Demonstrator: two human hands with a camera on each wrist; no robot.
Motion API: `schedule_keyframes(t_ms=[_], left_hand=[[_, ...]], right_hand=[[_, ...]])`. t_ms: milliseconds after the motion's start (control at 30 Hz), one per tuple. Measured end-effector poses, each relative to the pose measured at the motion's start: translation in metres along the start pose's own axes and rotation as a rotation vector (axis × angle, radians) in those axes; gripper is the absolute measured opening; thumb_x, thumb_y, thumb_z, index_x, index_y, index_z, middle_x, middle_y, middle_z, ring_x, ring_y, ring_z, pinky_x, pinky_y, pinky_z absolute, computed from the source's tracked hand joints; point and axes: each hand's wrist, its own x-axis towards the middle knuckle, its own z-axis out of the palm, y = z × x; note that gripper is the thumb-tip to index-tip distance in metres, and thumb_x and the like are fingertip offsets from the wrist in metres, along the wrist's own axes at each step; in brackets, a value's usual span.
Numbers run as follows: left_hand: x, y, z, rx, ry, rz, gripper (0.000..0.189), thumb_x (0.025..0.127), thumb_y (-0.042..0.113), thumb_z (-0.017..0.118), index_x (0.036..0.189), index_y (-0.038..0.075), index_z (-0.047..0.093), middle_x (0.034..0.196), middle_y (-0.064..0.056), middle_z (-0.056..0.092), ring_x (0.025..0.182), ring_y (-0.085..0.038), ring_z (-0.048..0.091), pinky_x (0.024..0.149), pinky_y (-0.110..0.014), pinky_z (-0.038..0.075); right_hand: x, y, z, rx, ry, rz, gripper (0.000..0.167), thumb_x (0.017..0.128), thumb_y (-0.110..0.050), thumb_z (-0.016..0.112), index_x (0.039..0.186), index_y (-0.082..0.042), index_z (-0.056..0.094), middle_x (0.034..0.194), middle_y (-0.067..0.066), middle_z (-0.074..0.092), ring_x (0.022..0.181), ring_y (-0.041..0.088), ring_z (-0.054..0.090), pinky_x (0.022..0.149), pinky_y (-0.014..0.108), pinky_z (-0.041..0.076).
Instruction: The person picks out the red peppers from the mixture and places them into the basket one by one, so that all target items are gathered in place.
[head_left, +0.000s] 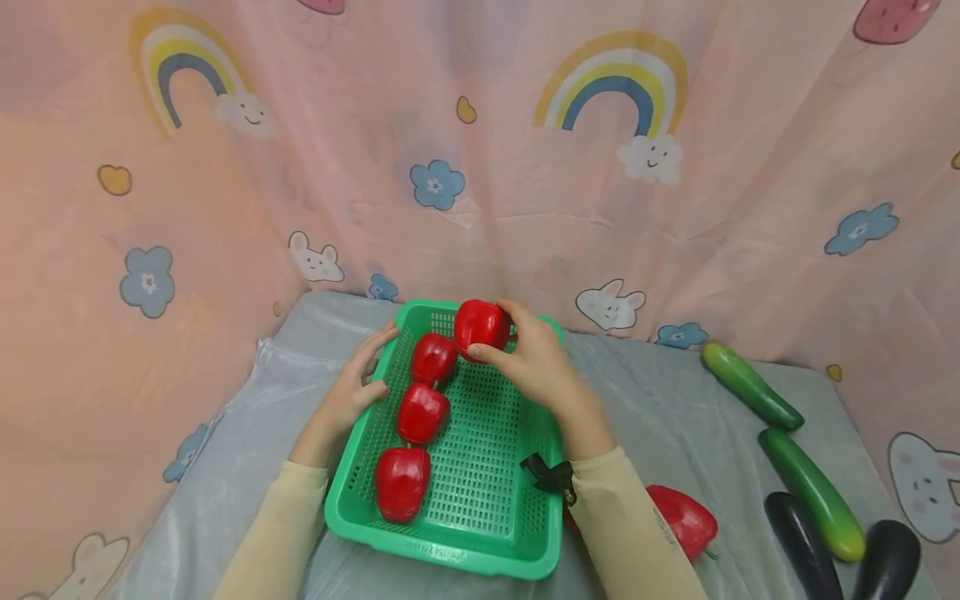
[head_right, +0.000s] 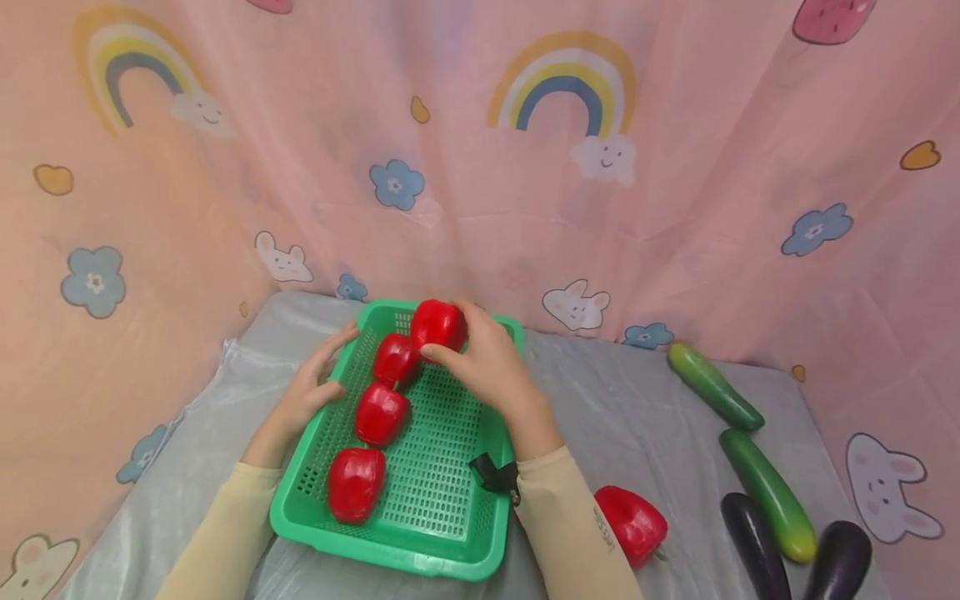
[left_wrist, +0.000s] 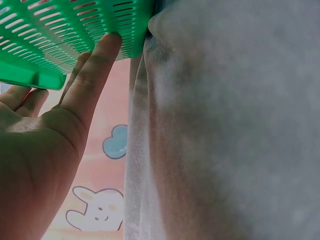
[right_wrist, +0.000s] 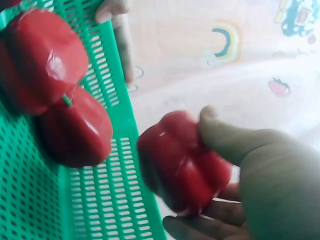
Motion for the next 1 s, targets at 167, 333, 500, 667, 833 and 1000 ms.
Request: schedule_keyframes(t_ms=[167, 333, 500, 667, 833, 1000], left_hand=[[0.0, 0.0, 0.001, 0.005, -0.002, 0.0, 0.085, 0.084, -0.008, 0.051, 0.168, 0.001, 0.038, 0.18, -0.013, 0.022, 0.161, -0.044, 0.026, 0.097, -0.041, 0.045], [0.001, 0.0, 0.001, 0.005, -0.001, 0.006, 0.085, 0.084, -0.009, 0.051, 0.168, 0.001, 0.038, 0.18, -0.013, 0.022, 0.162, -0.043, 0.025, 0.095, -0.038, 0.045], [0.001, -0.002, 0.001, 0.0, 0.008, 0.024, 0.084, 0.083, -0.009, 0.05, 0.166, -0.002, 0.039, 0.18, -0.017, 0.022, 0.16, -0.047, 0.027, 0.096, -0.034, 0.045], [0.002, -0.001, 0.001, -0.016, 0.009, 0.026, 0.084, 0.083, -0.009, 0.049, 0.166, -0.002, 0.038, 0.179, -0.017, 0.022, 0.16, -0.047, 0.027, 0.097, -0.031, 0.045], [0.001, 0.0, 0.001, -0.004, 0.005, 0.008, 0.085, 0.084, -0.01, 0.05, 0.168, 0.0, 0.038, 0.18, -0.015, 0.022, 0.162, -0.044, 0.024, 0.094, -0.03, 0.046], [0.001, 0.001, 0.001, -0.007, 0.001, 0.009, 0.084, 0.084, -0.009, 0.05, 0.167, -0.001, 0.038, 0.18, -0.015, 0.022, 0.162, -0.045, 0.025, 0.091, -0.03, 0.048]], right_hand=[[0.001, 0.01, 0.005, -0.013, -0.028, 0.048, 0.085, 0.095, -0.04, 0.084, 0.161, 0.0, 0.047, 0.152, 0.017, 0.061, 0.131, 0.035, 0.062, 0.105, 0.056, 0.055], [0.002, 0.018, 0.009, -0.006, -0.063, 0.064, 0.083, 0.094, -0.042, 0.084, 0.159, -0.004, 0.05, 0.147, 0.013, 0.064, 0.128, 0.032, 0.063, 0.104, 0.054, 0.056], [0.003, 0.023, 0.014, -0.008, -0.095, 0.072, 0.082, 0.094, -0.043, 0.084, 0.158, -0.005, 0.051, 0.142, 0.011, 0.066, 0.123, 0.03, 0.065, 0.101, 0.053, 0.057], [0.005, 0.024, 0.015, -0.026, -0.131, 0.093, 0.083, 0.095, -0.043, 0.084, 0.159, -0.004, 0.049, 0.146, 0.012, 0.064, 0.126, 0.031, 0.063, 0.102, 0.054, 0.056], [0.006, 0.027, 0.019, -0.071, -0.17, 0.105, 0.083, 0.095, -0.042, 0.083, 0.16, -0.002, 0.048, 0.148, 0.014, 0.062, 0.13, 0.032, 0.062, 0.105, 0.054, 0.055], [0.006, 0.028, 0.022, -0.087, -0.192, 0.091, 0.08, 0.095, -0.04, 0.084, 0.156, 0.0, 0.05, 0.144, 0.015, 0.065, 0.127, 0.032, 0.064, 0.104, 0.052, 0.055]])
